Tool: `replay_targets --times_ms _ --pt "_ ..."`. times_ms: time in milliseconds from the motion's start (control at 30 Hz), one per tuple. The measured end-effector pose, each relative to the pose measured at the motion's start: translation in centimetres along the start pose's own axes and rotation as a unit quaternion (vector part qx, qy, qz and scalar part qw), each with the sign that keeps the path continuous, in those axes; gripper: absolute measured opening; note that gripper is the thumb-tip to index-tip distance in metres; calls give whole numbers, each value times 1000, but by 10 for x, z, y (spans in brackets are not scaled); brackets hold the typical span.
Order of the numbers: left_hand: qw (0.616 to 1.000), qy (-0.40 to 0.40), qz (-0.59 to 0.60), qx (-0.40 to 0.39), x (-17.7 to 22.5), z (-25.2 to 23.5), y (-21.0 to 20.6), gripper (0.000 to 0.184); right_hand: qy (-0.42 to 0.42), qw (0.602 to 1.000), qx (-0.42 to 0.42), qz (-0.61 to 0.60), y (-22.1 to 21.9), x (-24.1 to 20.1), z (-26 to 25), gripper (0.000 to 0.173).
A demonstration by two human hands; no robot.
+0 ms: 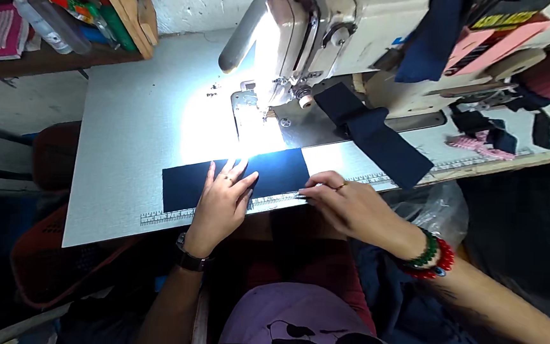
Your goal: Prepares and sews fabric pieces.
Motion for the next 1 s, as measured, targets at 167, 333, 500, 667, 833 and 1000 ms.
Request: replay_targets --times_ms 167,333,500,667,833,1000 --pt "1000 -4 0 10 1 0 -1 36 -48 997 0 63 9 22 22 24" --pt "1000 0 -3 9 1 0 -1 37 -16 999 -27 41 -5 9 8 23" --pt "1000 2 -4 5 0 0 -1 37 19 999 -49 -5 -19 3 -3 23" --pt "995 -24 43 88 3 7 8 32 -49 998 23 -34 -1 17 9 48" --pt "994 24 -74 80 -15 46 45 75 -45 998 -12 43 -9 32 26 48" --pt "992 63 -91 55 -48 102 56 49 -48 998 38 -8 -12 25 38 20"
Point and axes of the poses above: each hand's wrist, its own z-axis away from the middle knuckle, its own y-axis out of the back of the hand, x = y × z, the point moved 4 cm from there along -z, towards the middle knuckle, and after that the axes turned 3 degrees about -z, right-handed, at the moved point
